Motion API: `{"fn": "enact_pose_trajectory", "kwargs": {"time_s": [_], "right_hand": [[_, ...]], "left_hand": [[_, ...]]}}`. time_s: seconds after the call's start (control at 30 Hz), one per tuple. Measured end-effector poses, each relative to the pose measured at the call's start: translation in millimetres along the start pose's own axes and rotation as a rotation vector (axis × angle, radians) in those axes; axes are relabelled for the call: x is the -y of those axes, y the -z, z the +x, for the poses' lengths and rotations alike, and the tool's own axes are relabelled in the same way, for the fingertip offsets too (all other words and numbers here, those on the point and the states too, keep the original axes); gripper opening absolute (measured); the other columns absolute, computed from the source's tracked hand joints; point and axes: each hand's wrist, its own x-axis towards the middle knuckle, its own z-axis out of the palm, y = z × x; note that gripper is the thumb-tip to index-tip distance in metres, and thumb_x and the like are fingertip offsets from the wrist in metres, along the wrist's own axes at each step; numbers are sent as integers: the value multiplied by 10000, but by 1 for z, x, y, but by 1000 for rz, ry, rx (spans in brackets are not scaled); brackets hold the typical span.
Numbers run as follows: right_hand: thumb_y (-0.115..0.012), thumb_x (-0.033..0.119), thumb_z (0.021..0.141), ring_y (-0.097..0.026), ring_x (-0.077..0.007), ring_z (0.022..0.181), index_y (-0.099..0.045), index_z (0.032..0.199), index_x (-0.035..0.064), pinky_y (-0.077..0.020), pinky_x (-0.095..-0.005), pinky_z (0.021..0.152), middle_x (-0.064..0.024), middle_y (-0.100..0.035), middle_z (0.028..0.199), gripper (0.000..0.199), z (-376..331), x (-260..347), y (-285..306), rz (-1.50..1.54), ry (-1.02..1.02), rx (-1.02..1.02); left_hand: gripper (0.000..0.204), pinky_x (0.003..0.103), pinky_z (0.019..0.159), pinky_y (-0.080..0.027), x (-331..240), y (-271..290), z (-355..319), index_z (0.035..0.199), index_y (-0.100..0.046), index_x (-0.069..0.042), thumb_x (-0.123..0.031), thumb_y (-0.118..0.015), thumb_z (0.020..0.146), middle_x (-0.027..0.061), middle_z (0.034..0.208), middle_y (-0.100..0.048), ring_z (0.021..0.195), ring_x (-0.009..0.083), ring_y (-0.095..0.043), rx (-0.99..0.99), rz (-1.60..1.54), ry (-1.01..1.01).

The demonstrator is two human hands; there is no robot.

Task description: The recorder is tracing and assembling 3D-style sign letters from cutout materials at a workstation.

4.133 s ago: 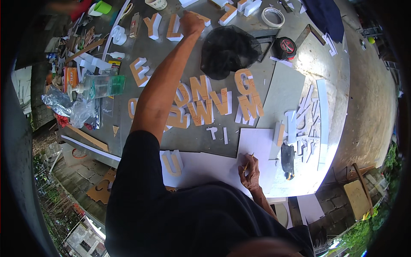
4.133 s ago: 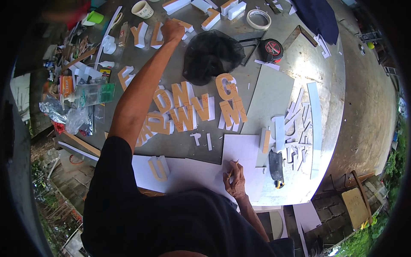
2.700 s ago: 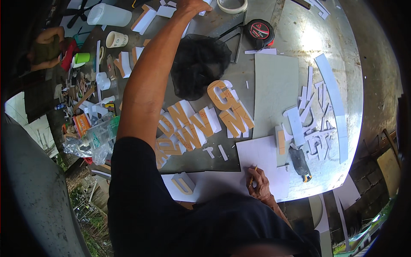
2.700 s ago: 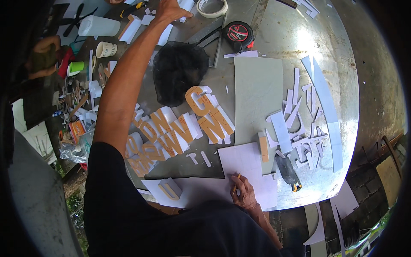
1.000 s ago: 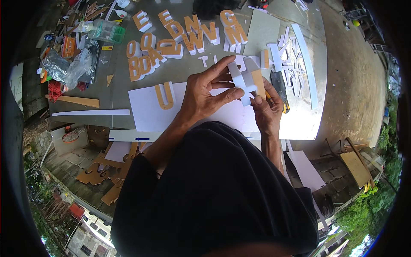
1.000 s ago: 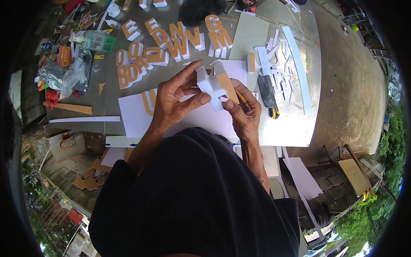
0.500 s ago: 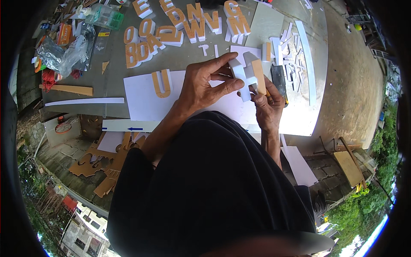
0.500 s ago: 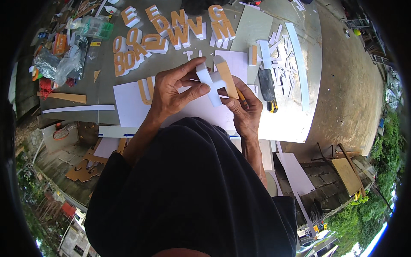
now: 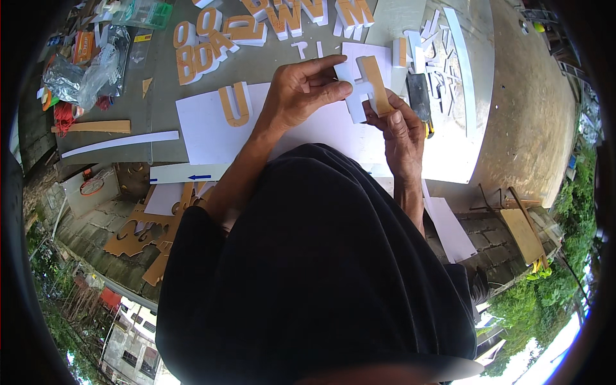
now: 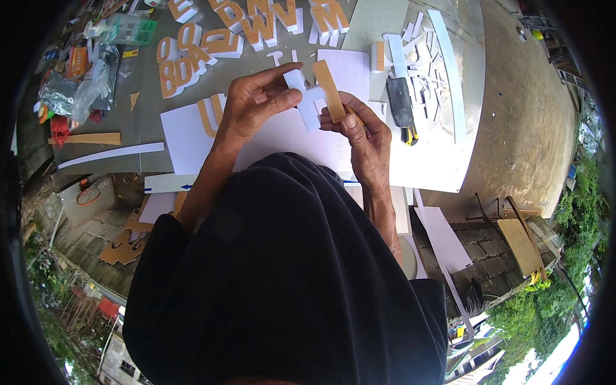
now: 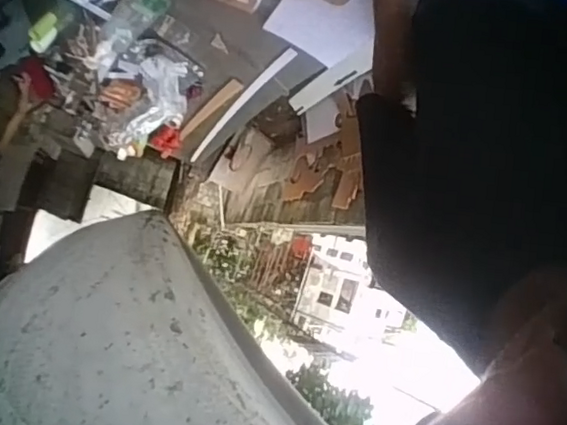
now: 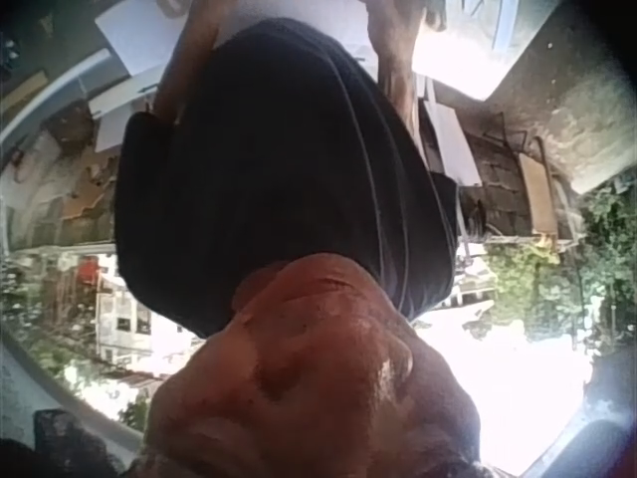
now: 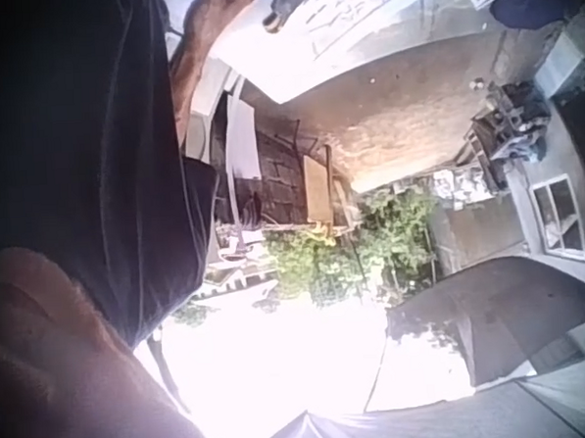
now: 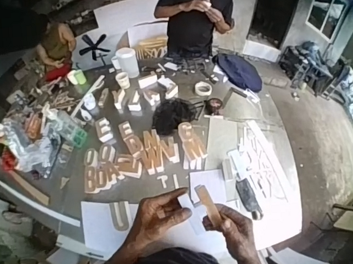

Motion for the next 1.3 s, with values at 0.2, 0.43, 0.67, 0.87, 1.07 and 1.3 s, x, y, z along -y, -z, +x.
{"fn": "enact_pose_trajectory", "kwargs": {"time_s": [0.2,0.43,0.67,0.87,1.07,1.3], "right_hand": [[-742,359,921,-718,-242,846,-635,1244,-78,-587,-363,781,-208,-727,975,554,0,-10,5,-64,-87,5],[-713,312,950,-710,-226,812,-628,1251,-83,-583,-356,768,-208,-729,975,503,-1,-14,5,-103,-130,-1],[-721,324,942,-717,-236,837,-627,1258,-76,-588,-364,790,-210,-731,992,518,0,-20,8,-115,-128,16],[-759,389,902,-724,-253,889,-620,1272,-66,-593,-381,814,-214,-728,1010,602,0,-31,16,-217,-161,25],[-768,363,900,-721,-250,916,-603,1288,-74,-589,-382,831,-212,-724,1028,606,-1,-62,34,-293,-252,7],[-784,274,888,-701,-239,913,-566,1319,-80,-592,-357,765,-221,-690,1166,599,-5,-113,48,-598,-110,-106]], "left_hand": [[541,326,866,-611,16,12,5,1309,-590,103,-146,-795,875,215,1046,-728,970,227,-727,48,74,79],[500,317,849,-588,28,14,4,1307,-640,26,-175,-780,871,114,972,-710,895,170,-698,41,1,88],[504,306,844,-592,33,19,5,1311,-632,30,-162,-779,870,105,960,-706,888,160,-696,66,25,84],[522,296,866,-586,45,20,8,1335,-599,58,-138,-770,882,166,1058,-720,958,186,-709,117,96,131],[607,324,903,-564,90,25,19,1327,-601,69,-195,-829,830,236,1063,-727,1002,243,-720,200,185,177],[610,318,964,-543,141,32,41,1372,-540,98,-124,-783,859,230,1175,-697,1069,227,-694,353,276,285]]}}
